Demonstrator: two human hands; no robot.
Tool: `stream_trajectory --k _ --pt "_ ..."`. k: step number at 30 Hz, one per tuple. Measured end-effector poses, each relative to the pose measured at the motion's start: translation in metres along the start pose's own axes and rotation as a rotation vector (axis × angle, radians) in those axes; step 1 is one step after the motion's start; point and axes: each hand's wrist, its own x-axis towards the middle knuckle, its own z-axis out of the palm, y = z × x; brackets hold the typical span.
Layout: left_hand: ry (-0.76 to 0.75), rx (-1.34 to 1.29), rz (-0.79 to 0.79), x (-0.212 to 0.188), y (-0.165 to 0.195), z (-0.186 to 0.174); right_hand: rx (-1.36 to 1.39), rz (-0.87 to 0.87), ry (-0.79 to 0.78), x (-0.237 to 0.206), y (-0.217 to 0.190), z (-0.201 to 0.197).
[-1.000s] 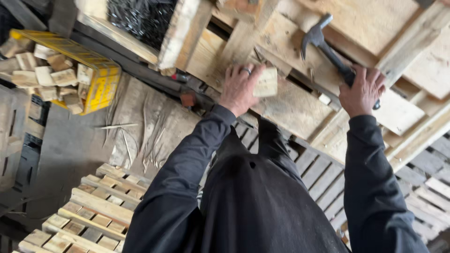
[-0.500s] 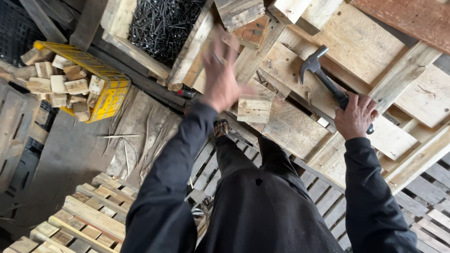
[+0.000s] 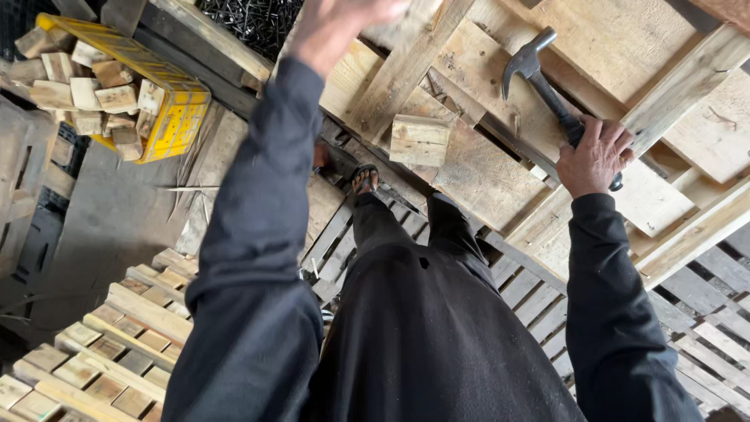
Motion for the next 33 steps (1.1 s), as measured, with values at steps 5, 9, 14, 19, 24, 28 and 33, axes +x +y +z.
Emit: stream_trajectory --k 5,9,14,19,24,28,33 --pt "0.284 0.023 0.038 -0.130 -0.035 0.054 0.040 0.029 -0.029 -0.001 0.014 0.014" --pt "0.344 0.633 0.514 -0.175 -0.089 0.113 -0.050 0.003 -0.016 -0.004 0.018 0.020" --pt "0.271 0.557 0.492 -0.197 -0.124 0.116 -0.023 0.003 0.006 -0.008 0.019 0.023" --pt "0.303 0.444 0.491 -0.188 -0.112 0.083 -0.007 0.007 -0.011 -0.007 0.017 0.022" --pt "0.212 0.295 0.368 -0.165 -0.090 0.082 -0.027 -0.030 0.036 -0.007 0.011 0.013" --pt "0.294 0.169 0.375 -0.101 -0.080 0.124 -0.008 0.014 0.017 -0.006 0.005 0.005" --pt "0.186 0.522 0.038 -0.017 -0.081 0.171 0.007 0.027 0.017 -0.002 0.000 0.000"
